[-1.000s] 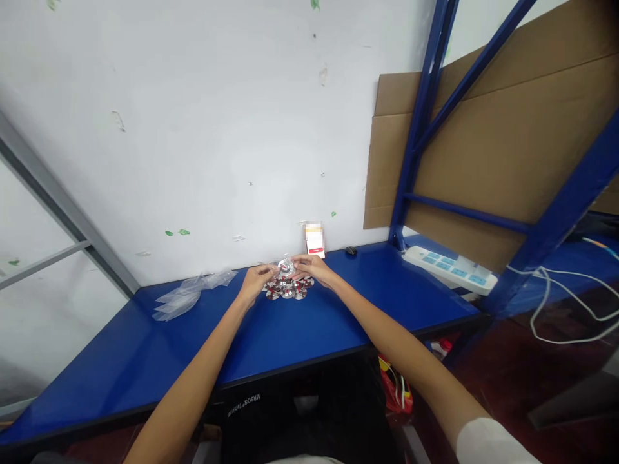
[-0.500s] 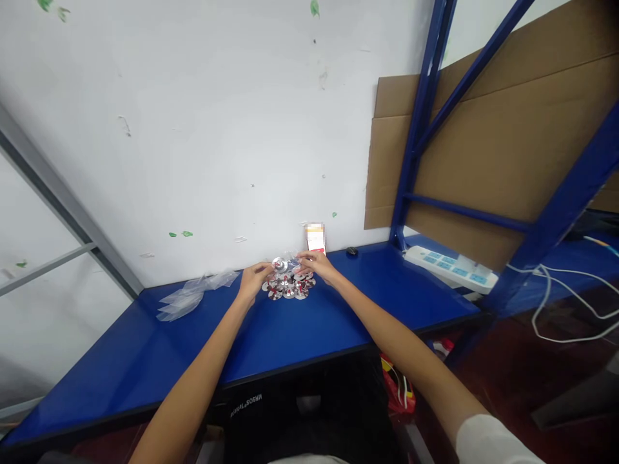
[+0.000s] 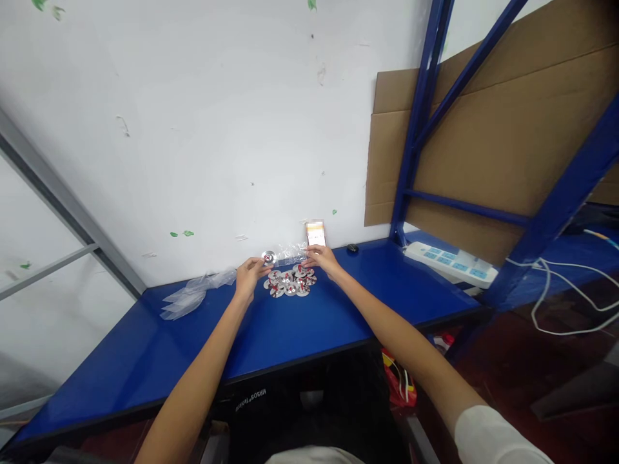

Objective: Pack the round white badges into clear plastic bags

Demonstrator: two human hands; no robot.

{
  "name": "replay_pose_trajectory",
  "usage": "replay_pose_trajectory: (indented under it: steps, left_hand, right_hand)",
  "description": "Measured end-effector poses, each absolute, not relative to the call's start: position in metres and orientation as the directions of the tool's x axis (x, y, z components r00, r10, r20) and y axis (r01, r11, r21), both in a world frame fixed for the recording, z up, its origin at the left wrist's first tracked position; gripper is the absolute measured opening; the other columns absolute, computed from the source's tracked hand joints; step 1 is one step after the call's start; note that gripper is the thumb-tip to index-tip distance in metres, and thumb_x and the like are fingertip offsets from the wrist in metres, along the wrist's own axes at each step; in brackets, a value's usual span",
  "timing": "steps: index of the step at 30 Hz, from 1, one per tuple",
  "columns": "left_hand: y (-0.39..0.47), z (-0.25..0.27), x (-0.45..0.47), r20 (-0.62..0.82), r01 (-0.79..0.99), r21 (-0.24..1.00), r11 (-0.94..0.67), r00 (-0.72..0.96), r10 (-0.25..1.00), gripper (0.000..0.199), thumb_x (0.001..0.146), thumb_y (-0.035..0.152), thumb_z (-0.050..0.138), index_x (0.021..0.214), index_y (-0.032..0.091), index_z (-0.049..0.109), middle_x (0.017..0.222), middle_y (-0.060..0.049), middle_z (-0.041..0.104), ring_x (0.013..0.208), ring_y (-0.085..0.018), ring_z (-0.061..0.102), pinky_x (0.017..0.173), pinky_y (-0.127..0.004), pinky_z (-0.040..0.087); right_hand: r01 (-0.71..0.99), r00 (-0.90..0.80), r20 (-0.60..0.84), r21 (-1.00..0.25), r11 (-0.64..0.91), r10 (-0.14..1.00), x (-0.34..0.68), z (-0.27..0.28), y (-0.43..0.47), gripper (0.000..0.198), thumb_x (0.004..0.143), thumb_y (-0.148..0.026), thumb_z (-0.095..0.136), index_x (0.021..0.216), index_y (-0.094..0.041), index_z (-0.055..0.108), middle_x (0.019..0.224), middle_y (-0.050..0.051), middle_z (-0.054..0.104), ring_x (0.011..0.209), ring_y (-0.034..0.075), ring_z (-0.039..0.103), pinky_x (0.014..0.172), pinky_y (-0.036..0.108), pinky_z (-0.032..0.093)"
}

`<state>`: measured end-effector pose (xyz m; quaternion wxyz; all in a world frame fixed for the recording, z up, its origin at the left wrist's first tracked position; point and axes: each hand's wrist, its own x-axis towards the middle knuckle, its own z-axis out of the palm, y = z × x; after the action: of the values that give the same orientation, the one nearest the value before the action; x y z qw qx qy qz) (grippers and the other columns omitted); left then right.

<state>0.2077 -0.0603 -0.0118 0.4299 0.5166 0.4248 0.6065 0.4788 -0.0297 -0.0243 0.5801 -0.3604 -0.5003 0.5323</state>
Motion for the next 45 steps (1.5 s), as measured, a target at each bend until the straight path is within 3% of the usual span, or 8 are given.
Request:
replay_pose_trajectory:
  steps: [14, 24, 30, 34, 37, 40, 45]
  left_hand:
    - [-0.06, -0.017, 0.213, 0.281, -0.064, 0.957, -0.283, -0.036, 0.959, 0.044, 0.076, 0.054, 0.089, 0.093, 0.017, 0.073, 0.096, -0.009, 0.079, 0.093, -0.026, 0.078, 0.097, -0.045, 0.063]
    - [-0.061, -0.019, 0.215, 0.286, -0.061, 0.956, -0.287, -0.023, 0.958, 0.045, 0.077, 0.055, 0.089, 0.096, 0.017, 0.073, 0.098, -0.01, 0.08, 0.091, -0.027, 0.079, 0.097, -0.047, 0.062]
    - [-0.062, -0.021, 0.219, 0.279, -0.024, 0.96, -0.279, 0.005, 0.96, 0.049, 0.076, 0.059, 0.089, 0.094, 0.017, 0.073, 0.098, -0.01, 0.08, 0.092, -0.029, 0.079, 0.094, -0.047, 0.063]
    - [-0.062, -0.023, 0.224, 0.299, 0.009, 0.954, -0.3, 0.03, 0.954, 0.046, 0.076, 0.057, 0.088, 0.092, 0.017, 0.072, 0.097, -0.01, 0.08, 0.09, -0.029, 0.08, 0.093, -0.047, 0.063]
    - [-0.062, -0.025, 0.227, 0.314, 0.032, 0.948, -0.315, 0.047, 0.948, 0.043, 0.077, 0.055, 0.088, 0.092, 0.017, 0.072, 0.1, -0.009, 0.08, 0.088, -0.028, 0.08, 0.091, -0.047, 0.064]
    - [-0.063, -0.026, 0.232, 0.322, 0.017, 0.946, -0.324, 0.069, 0.944, 0.043, 0.077, 0.055, 0.088, 0.091, 0.017, 0.073, 0.1, -0.009, 0.079, 0.089, -0.028, 0.078, 0.091, -0.048, 0.064]
    - [-0.066, -0.026, 0.237, 0.305, 0.01, 0.952, -0.307, 0.081, 0.949, 0.043, 0.076, 0.054, 0.09, 0.09, 0.017, 0.074, 0.098, -0.008, 0.078, 0.088, -0.027, 0.077, 0.093, -0.048, 0.064]
  right_hand:
    - [-0.266, 0.028, 0.213, -0.94, 0.213, 0.977, 0.486, -0.022, -0.026, 0.012, 0.086, -0.016, 0.076, 0.097, -0.016, 0.071, 0.085, 0.005, 0.074, 0.07, 0.019, 0.079, 0.067, 0.029, 0.068]
    - [-0.217, 0.099, 0.289, -0.928, 0.305, 0.952, 0.494, -0.027, -0.018, 0.011, 0.073, -0.029, 0.059, 0.076, -0.02, 0.065, 0.065, 0.0, 0.066, 0.063, 0.017, 0.066, 0.063, 0.026, 0.054]
    - [-0.056, -0.017, 0.342, -0.939, 0.34, 0.94, 0.494, -0.022, -0.019, 0.014, 0.07, -0.028, 0.051, 0.064, -0.02, 0.06, 0.063, 0.002, 0.061, 0.057, 0.016, 0.05, 0.058, 0.028, 0.04]
    - [0.136, -0.199, 0.355, -0.913, 0.385, 0.913, 0.49, -0.021, -0.026, 0.026, 0.079, -0.031, 0.047, 0.06, -0.02, 0.061, 0.057, 0.001, 0.053, 0.057, 0.017, 0.047, 0.059, 0.028, 0.035]
    - [0.3, -0.295, 0.404, -0.822, 0.485, 0.866, 0.484, -0.021, -0.037, 0.031, 0.089, -0.036, 0.051, 0.068, -0.019, 0.066, 0.063, 0.0, 0.058, 0.062, 0.016, 0.051, 0.062, 0.027, 0.036]
    - [0.445, -0.295, 0.473, -0.701, 0.557, 0.83, 0.476, -0.019, -0.049, 0.023, 0.093, -0.043, 0.066, 0.088, -0.021, 0.071, 0.064, -0.005, 0.054, 0.06, 0.014, 0.047, 0.06, 0.025, 0.032]
    - [0.486, -0.379, 0.557, -0.56, 0.671, 0.739, 0.468, -0.015, -0.059, 0.031, 0.095, -0.039, 0.073, 0.122, -0.024, 0.071, 0.066, -0.008, 0.049, 0.061, 0.013, 0.047, 0.062, 0.023, 0.029]
